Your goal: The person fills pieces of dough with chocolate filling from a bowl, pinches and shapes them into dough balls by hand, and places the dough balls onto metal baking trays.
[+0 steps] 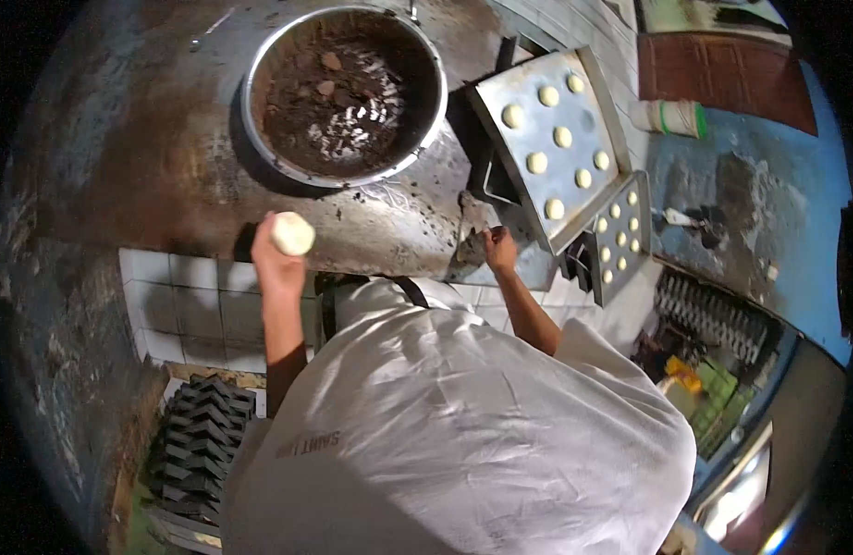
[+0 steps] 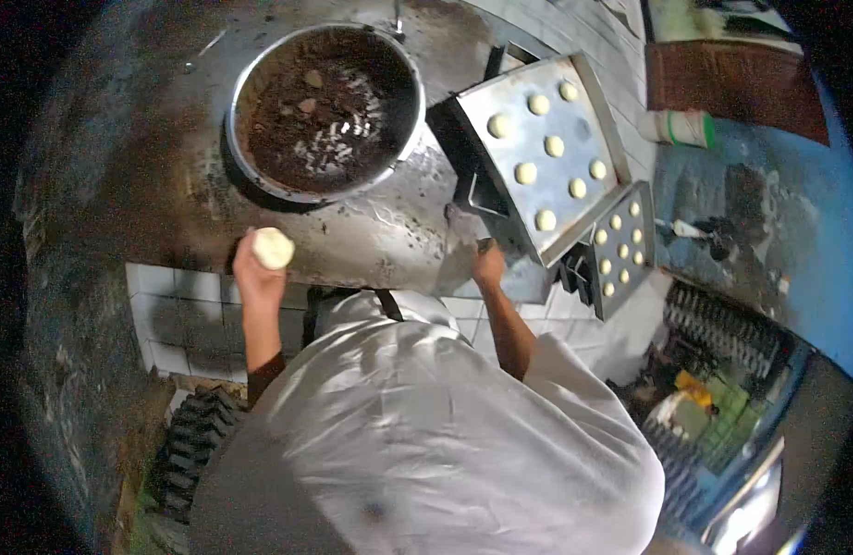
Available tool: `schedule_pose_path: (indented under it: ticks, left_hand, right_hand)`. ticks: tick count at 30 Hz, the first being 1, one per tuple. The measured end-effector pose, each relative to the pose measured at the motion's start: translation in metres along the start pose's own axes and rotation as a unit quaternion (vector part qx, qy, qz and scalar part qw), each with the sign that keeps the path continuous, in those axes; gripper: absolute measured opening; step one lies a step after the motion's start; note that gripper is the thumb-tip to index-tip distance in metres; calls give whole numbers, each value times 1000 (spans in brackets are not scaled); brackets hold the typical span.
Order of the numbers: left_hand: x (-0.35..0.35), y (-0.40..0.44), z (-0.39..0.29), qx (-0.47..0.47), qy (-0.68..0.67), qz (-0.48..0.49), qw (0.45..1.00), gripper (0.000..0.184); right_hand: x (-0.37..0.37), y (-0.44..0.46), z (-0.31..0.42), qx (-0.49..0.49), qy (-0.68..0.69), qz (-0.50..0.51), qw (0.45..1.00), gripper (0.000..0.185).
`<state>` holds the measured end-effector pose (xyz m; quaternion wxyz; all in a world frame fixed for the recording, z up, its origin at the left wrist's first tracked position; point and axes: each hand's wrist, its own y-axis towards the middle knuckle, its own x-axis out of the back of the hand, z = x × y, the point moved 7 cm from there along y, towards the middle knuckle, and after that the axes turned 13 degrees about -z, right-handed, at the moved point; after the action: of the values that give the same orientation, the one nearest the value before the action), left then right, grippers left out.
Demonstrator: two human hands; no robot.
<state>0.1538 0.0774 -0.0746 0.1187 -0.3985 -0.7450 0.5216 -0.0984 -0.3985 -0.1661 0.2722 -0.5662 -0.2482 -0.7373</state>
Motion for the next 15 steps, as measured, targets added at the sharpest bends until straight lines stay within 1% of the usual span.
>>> schedule_pose_path:
  ticks: [1,2,3,5,6,8,9,10,12,13,15]
  left_hand:
    - [10,8,-8,-12,-14,17,1000,28]
    - [19,16,-8,6,-34,21,999,24]
    - [23,21,-8,12,-34,19,999,24]
    - [29,31,-9,22,-27,18,999,24]
    - [29,36,-7,30,-20,20,999,22]
    - [20,40,-5,37,-7,24,999,20]
    - [13,38,-6,43,-2,35,998,20]
    - [5,36,-8,49,3,47,998,20]
    - [-8,31,-11,45,17,54,997,22]
    - [-12,28,-13,46,24,59,997,25]
    - [-15,27,-17,28,51,64,996,26]
  right_hand:
    - [11,-7,10,-1,32,15,999,43]
    - [18,-15,23,-2,67,30,997,43]
    - [25,-20,33,-9,60,31,998,43]
    - [28,-25,43,-103,108,30,988,41]
    - [25,-26,49,-110,105,29,988,41]
    - [16,-23,71,-73,97,19,992,30]
    - [15,-25,80,-96,69,26,993,28]
    - [11,-29,86,-103,73,26,992,28]
    - [12,-38,89,-136,22,-21,990,25]
    - [13,-44,96,-108,1,-48,993,25]
    - [12,-55,99,-135,3,-44,990,25]
